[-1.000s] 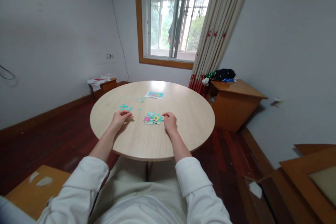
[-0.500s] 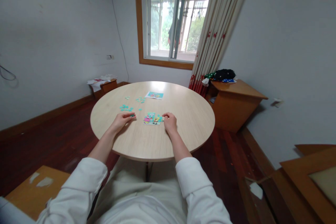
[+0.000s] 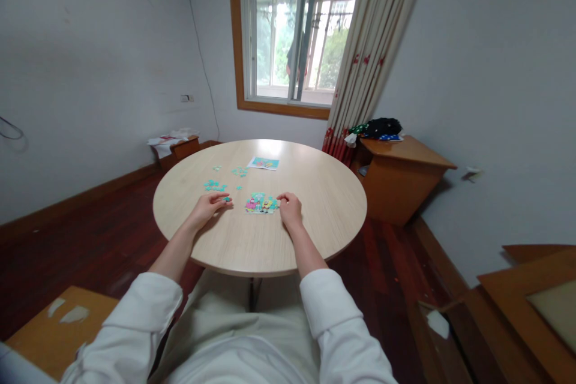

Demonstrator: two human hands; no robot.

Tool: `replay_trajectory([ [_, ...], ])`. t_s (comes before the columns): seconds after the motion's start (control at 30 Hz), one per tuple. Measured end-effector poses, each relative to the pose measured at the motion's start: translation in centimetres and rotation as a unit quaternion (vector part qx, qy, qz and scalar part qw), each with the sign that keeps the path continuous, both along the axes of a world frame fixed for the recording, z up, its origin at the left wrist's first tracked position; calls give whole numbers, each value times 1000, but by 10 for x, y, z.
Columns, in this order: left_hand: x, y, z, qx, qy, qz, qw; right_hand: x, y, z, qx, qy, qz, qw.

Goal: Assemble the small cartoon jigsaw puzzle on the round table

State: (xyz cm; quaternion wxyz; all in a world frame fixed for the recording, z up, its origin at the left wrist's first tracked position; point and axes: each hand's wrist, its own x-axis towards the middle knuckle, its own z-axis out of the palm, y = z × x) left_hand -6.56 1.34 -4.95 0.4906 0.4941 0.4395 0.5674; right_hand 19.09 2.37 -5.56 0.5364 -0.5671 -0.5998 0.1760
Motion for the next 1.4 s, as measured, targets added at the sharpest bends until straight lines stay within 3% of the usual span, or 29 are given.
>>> replay_trajectory([
  [0.8, 3, -7, 9, 4, 51, -11, 999, -2, -3, 4, -3, 8, -3, 1000],
  [1.13, 3, -9, 9, 6, 18, -18, 1000, -2, -2, 2, 0, 11, -3, 1000],
  [1.4, 2, -6, 7, 20, 49, -18, 998, -1, -1, 2, -3, 10, -2, 1000],
])
